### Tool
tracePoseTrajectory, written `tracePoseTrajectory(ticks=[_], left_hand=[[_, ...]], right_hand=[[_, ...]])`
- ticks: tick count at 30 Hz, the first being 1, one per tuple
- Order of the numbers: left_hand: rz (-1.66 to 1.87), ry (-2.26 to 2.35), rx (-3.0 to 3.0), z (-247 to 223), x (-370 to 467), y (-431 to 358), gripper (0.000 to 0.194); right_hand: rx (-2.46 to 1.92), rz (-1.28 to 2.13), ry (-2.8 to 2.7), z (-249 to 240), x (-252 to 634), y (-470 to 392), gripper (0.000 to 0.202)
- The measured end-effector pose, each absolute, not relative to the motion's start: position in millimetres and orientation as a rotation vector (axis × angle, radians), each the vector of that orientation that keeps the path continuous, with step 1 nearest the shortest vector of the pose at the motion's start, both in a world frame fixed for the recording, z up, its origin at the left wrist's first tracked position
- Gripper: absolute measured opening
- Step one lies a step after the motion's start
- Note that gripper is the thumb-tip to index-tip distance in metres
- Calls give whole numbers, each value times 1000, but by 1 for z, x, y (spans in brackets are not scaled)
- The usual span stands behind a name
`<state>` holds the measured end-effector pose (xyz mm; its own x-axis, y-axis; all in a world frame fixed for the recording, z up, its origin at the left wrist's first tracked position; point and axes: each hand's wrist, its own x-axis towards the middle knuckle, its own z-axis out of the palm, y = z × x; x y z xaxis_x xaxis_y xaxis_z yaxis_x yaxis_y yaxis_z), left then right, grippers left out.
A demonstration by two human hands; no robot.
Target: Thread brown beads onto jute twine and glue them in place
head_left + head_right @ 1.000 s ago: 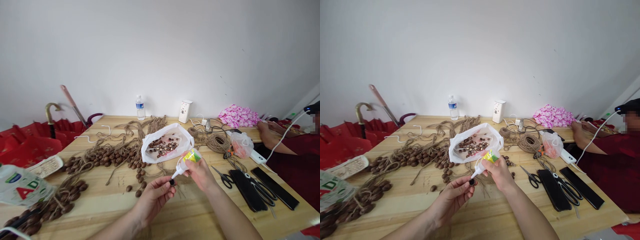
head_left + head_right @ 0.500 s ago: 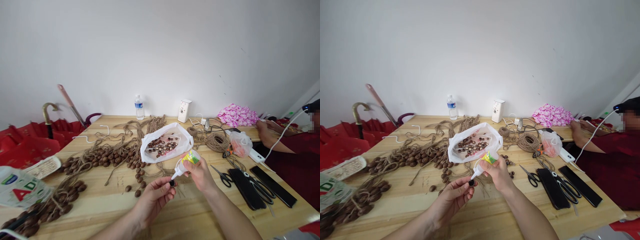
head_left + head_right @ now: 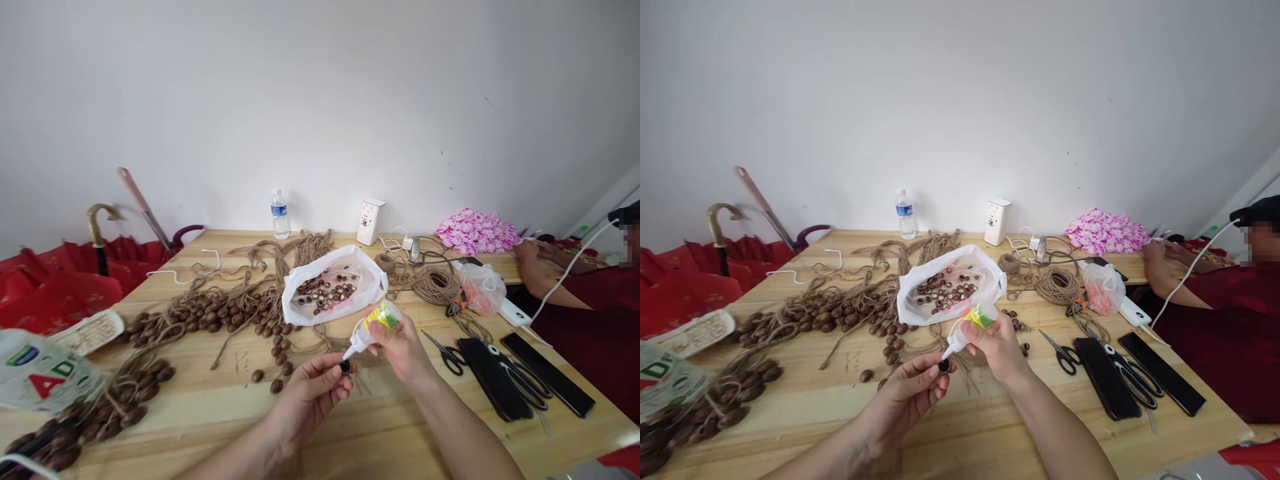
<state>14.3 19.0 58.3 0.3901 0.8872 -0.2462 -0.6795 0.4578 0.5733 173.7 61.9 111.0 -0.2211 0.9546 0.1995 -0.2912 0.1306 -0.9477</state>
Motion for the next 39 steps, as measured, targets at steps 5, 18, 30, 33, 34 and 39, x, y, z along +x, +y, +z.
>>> tracePoseTrajectory(ticks=[5,18,30,33,34,39], left_hand=[[1039,577,406,60,14,19,19],[1042,623,409,64,15,19,22],[1047,656,394,64,14,18,25],[1047,648,405,63,14,19,24],[1048,645,410,63,14,19,24],[1066,613,420,63,15,20,23]], right_hand=[[-766,1373,-1254,111,175,62,27],[-792,1192,-1512,123,178,51,24],[-727,885,-1727,129,176,41,20],[-725,871,-1733,129,177,41,20],[-725,867,-1736,129,177,42,20],[-729,847,-1749,129,177,41,20]])
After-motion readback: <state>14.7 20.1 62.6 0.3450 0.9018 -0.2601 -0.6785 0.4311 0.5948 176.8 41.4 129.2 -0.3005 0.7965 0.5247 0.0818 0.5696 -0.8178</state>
